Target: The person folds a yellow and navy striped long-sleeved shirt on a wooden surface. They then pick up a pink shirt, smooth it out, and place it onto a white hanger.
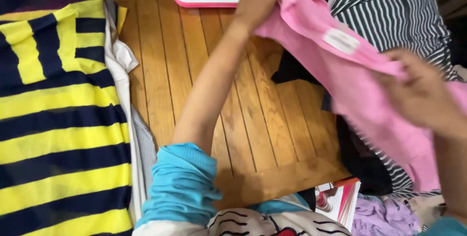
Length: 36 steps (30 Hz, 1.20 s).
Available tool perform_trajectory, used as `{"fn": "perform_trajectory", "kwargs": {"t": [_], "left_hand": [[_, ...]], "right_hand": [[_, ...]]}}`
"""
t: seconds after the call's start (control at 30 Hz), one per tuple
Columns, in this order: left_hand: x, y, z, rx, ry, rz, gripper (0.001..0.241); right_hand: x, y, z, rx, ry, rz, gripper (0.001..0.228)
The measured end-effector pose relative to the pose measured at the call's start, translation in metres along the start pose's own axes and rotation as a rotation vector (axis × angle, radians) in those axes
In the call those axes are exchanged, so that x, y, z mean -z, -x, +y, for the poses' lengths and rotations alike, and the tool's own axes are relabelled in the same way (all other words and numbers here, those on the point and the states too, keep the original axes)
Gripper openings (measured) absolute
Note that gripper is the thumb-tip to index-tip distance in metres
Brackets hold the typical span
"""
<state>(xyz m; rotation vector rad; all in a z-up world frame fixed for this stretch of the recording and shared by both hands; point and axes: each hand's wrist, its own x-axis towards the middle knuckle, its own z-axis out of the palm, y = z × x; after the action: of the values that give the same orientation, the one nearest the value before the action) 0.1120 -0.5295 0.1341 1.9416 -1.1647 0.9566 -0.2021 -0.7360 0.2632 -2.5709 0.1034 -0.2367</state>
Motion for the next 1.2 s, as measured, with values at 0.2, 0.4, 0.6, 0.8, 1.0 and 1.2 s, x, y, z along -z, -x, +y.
{"fn": "perform_trajectory", "kwargs": {"t": [0.2, 0.4, 0.6, 0.8, 1.0, 1.2], "left_hand": [[0.019, 0.049, -0.097, 0.279, -0.047, -0.21, 0.012], [0.133, 0.123, -0.115, 0.653, -0.156, -0.373, 0.025], [0.2, 0.215, -0.136, 0.896, -0.365, -0.384, 0.063], [0.212, 0.276, -0.134, 0.839, -0.285, -0.248, 0.039], [0.223, 0.237, -0.08, 0.955, -0.366, -0.33, 0.067], [0.188, 0.239, -0.063, 0.721, -0.398, -0.545, 0.065]], "right_hand": [[-0.134, -0.042, -0.069, 0.318, -0.529, -0.236, 0.02], [-0.318, -0.07, -0.088, 0.272, -0.847, -0.524, 0.024], [-0.375, -0.043, -0.162, 0.33, -0.864, -0.954, 0.058], [-0.364, -0.11, -0.123, 0.585, -0.694, -0.513, 0.033], [-0.323, -0.153, -0.03, 0.428, -0.052, -0.043, 0.037], [-0.311, -0.131, -0.014, 0.255, -0.022, -0.226, 0.058]]}}
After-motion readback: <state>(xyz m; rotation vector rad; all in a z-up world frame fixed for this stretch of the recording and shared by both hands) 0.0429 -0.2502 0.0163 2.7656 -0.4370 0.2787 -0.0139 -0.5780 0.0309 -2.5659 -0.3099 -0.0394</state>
